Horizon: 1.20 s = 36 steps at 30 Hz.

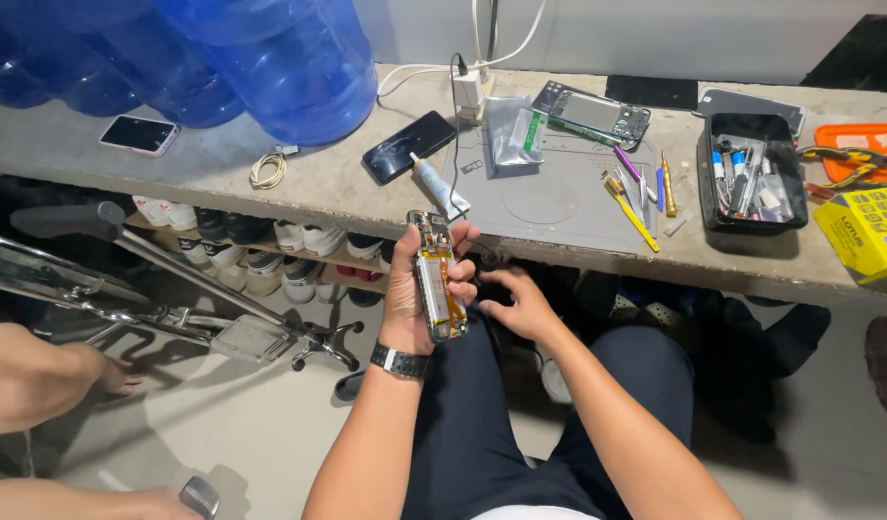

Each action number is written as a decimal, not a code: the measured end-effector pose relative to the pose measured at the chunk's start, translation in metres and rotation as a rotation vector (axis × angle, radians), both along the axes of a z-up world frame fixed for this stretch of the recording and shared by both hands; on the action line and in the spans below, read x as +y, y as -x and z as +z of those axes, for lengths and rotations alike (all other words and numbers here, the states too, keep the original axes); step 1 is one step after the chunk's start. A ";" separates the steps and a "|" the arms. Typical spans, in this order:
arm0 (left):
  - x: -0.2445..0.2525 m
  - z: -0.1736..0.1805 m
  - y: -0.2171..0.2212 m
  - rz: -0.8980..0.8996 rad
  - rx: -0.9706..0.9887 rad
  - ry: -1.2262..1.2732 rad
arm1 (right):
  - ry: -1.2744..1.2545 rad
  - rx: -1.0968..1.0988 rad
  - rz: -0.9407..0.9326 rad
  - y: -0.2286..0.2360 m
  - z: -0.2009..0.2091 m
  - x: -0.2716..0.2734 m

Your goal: Removing a battery and internal components from a smartphone frame using hands and a prying tool.

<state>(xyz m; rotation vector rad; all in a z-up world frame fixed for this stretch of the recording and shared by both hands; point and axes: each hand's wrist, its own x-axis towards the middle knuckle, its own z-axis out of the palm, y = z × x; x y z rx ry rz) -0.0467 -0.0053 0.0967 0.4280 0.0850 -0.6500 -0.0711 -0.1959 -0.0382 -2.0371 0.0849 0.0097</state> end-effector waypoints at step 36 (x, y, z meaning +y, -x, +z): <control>0.029 -0.003 0.008 0.123 -0.357 -0.645 | 0.381 0.114 -0.078 0.031 0.150 -0.055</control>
